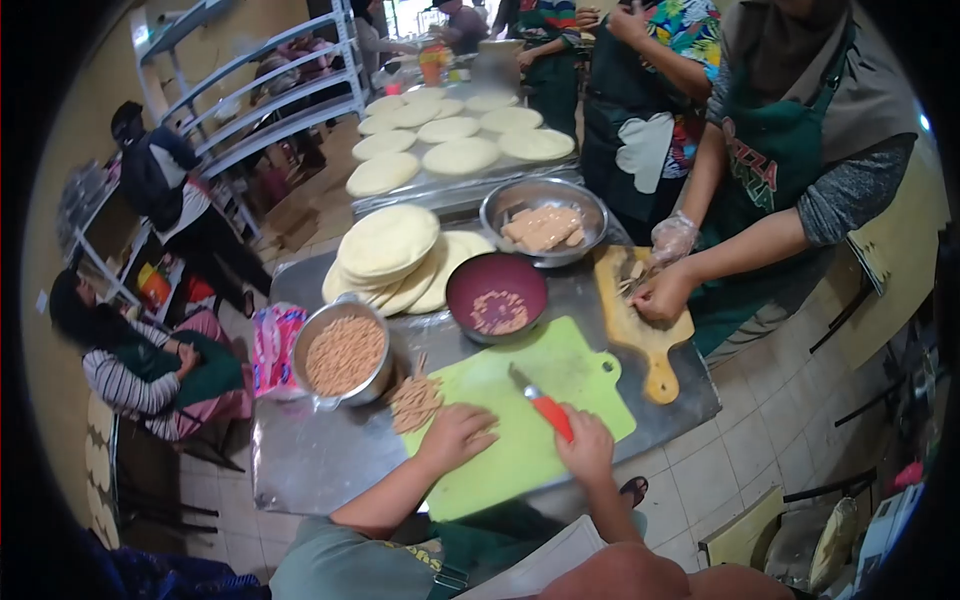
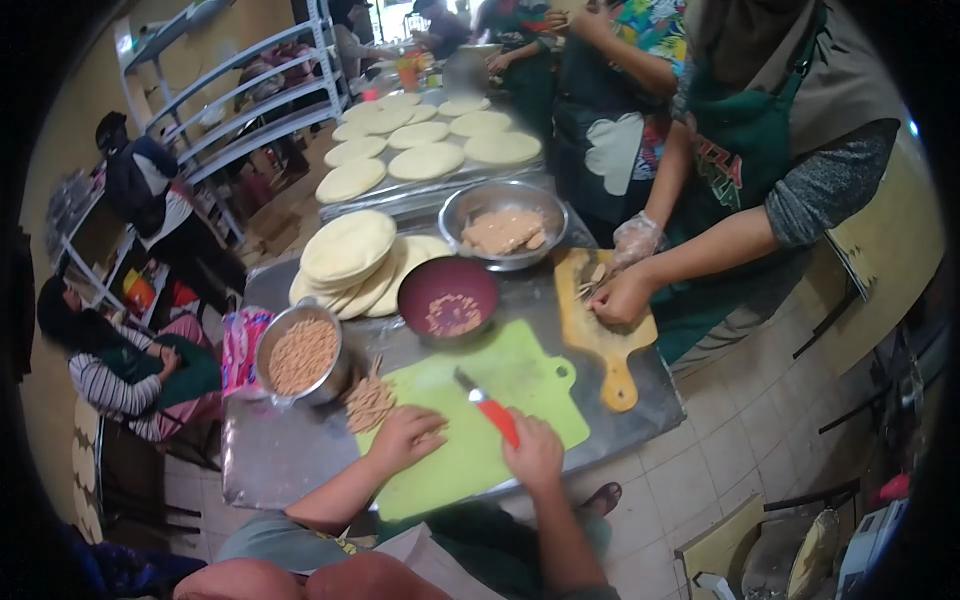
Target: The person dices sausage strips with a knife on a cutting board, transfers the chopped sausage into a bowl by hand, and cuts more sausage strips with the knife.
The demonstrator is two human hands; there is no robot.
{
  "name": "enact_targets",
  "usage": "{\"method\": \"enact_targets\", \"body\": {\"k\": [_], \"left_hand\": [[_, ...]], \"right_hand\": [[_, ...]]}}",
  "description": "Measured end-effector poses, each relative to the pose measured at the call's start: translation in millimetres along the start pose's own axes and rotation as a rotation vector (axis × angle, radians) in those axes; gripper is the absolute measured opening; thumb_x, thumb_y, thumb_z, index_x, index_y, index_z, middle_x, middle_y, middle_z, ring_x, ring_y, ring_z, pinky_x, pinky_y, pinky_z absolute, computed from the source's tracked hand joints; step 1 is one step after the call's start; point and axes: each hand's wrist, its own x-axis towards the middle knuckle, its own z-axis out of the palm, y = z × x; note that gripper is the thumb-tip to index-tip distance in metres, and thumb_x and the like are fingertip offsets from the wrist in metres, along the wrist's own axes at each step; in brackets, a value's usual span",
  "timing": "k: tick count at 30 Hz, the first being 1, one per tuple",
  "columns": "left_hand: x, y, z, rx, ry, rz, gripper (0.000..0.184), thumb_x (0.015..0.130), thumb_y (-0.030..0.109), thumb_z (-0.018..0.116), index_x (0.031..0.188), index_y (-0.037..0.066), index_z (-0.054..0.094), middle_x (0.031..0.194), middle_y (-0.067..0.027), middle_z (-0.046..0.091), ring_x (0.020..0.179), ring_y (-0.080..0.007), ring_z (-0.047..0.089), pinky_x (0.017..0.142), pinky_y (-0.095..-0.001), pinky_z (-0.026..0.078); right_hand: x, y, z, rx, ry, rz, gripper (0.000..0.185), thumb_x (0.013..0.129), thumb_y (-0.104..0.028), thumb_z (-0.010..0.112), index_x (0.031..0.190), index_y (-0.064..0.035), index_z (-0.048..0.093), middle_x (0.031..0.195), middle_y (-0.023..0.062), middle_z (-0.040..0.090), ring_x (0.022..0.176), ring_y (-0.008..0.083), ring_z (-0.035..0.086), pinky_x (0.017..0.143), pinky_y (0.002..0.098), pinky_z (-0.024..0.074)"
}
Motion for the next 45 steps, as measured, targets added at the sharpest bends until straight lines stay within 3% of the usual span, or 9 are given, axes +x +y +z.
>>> {"method": "enact_targets", "body": {"k": [6, 15, 17, 24, 35, 40, 41, 42, 45], "left_hand": [[2.1, 2.8, -1.2, 0.036, -0.089, -0.064, 0.027, 0.073, 0.022, 0.07, 0.096, 0.009, 0.066, 0.094, -0.0077, 0.064, 0.087, -0.0258, 0.059, 0.075, -0.0366, 0.044], [3.8, 8.3, -1.4, 0.044, -0.044, -0.129, 0.027, 0.072, 0.021, 0.071, 0.096, 0.009, 0.066, 0.093, -0.0069, 0.064, 0.087, -0.0246, 0.059, 0.074, -0.0359, 0.044], [6.5, 10.3, -0.2, 0.059, 0.016, -0.07, 0.025, 0.071, 0.017, 0.071, 0.093, 0.006, 0.066, 0.087, -0.0077, 0.063, 0.079, -0.025, 0.059, 0.07, -0.0361, 0.046], [6.1, 8.4, 4.5, 0.116, -0.008, -0.02, 0.022, 0.076, 0.019, 0.068, 0.093, 0.005, 0.065, 0.092, -0.0095, 0.062, 0.085, -0.0267, 0.057, 0.075, -0.0373, 0.046], [24.4, 19.0, 44.5, 0.132, 0.097, -0.133, 0.019, 0.076, 0.02, 0.065, 0.087, 0.004, 0.064, 0.083, -0.0121, 0.059, 0.082, -0.03, 0.054, 0.073, -0.0397, 0.042], [29.3, 32.4, 49.4, 0.101, 0.064, -0.186, 0.029, 0.075, 0.025, 0.066, 0.098, 0.007, 0.062, 0.089, -0.0114, 0.059, 0.087, -0.0314, 0.054, 0.078, -0.0414, 0.043], [28.1, 31.9, 48.6, 0.109, 0.099, -0.156, 0.047, 0.071, 0.027, 0.072, 0.11, 0.004, 0.058, 0.091, -0.0143, 0.06, 0.087, -0.032, 0.056, 0.077, -0.041, 0.044], [26.8, 31.2, 47.5, 0.102, 0.089, -0.164, 0.047, 0.071, 0.027, 0.072, 0.11, 0.004, 0.058, 0.091, -0.0143, 0.06, 0.087, -0.032, 0.056, 0.077, -0.041, 0.044], [23.8, 38.7, 33.8, 0.043, 0.053, -0.186, 0.071, 0.065, 0.022, 0.078, 0.126, 0.004, 0.047, 0.104, -0.0174, 0.06, 0.098, -0.0335, 0.057, 0.084, -0.04, 0.046]], "right_hand": [[4.6, -0.4, -10.2, 0.07, -0.052, 0.023, 0.035, 0.07, -0.013, 0.062, 0.105, -0.0114, 0.058, 0.078, 0.0081, 0.058, 0.075, 0.0275, 0.057, 0.067, 0.0401, 0.0465], [7.2, 4.7, -6.8, 0.12, -0.143, -0.02, 0.035, 0.071, -0.014, 0.062, 0.106, -0.0105, 0.058, 0.081, 0.0091, 0.061, 0.074, 0.0282, 0.058, 0.067, 0.041, 0.0467], [7.3, 5.7, -5.7, 0.154, -0.101, -0.013, 0.032, 0.073, -0.016, 0.063, 0.104, -0.0107, 0.058, 0.083, 0.01, 0.062, 0.075, 0.0298, 0.059, 0.066, 0.0418, 0.0468], [4.1, 10.0, 2.3, 0.152, -0.05, 0.016, 0.033, 0.075, -0.019, 0.063, 0.106, -0.0108, 0.058, 0.087, 0.0108, 0.064, 0.08, 0.0305, 0.06, 0.071, 0.0411, 0.0481], [2.9, 10.3, 3.7, 0.134, -0.002, -0.024, 0.033, 0.076, -0.017, 0.06, 0.108, -0.0102, 0.057, 0.088, 0.0113, 0.062, 0.083, 0.0307, 0.059, 0.074, 0.0419, 0.0469], [1.8, 10.5, 2.2, 0.094, -0.002, 0.029, 0.035, 0.076, -0.018, 0.061, 0.109, -0.0093, 0.056, 0.088, 0.0116, 0.063, 0.083, 0.0311, 0.059, 0.073, 0.0419, 0.0469], [1.6, 12.9, 5.3, 0.107, 0.041, -0.003, 0.035, 0.076, -0.018, 0.061, 0.11, -0.0091, 0.056, 0.088, 0.0116, 0.063, 0.083, 0.0313, 0.059, 0.073, 0.0421, 0.0468], [1.8, 15.5, 8.6, 0.119, 0.083, -0.032, 0.036, 0.076, -0.018, 0.061, 0.11, -0.0089, 0.056, 0.088, 0.0116, 0.062, 0.082, 0.0316, 0.059, 0.073, 0.0423, 0.0468], [2.2, 13.9, 9.4, 0.113, 0.084, -0.011, 0.035, 0.076, -0.017, 0.061, 0.11, -0.0088, 0.056, 0.087, 0.0119, 0.063, 0.082, 0.0321, 0.059, 0.073, 0.0425, 0.0469]]}}
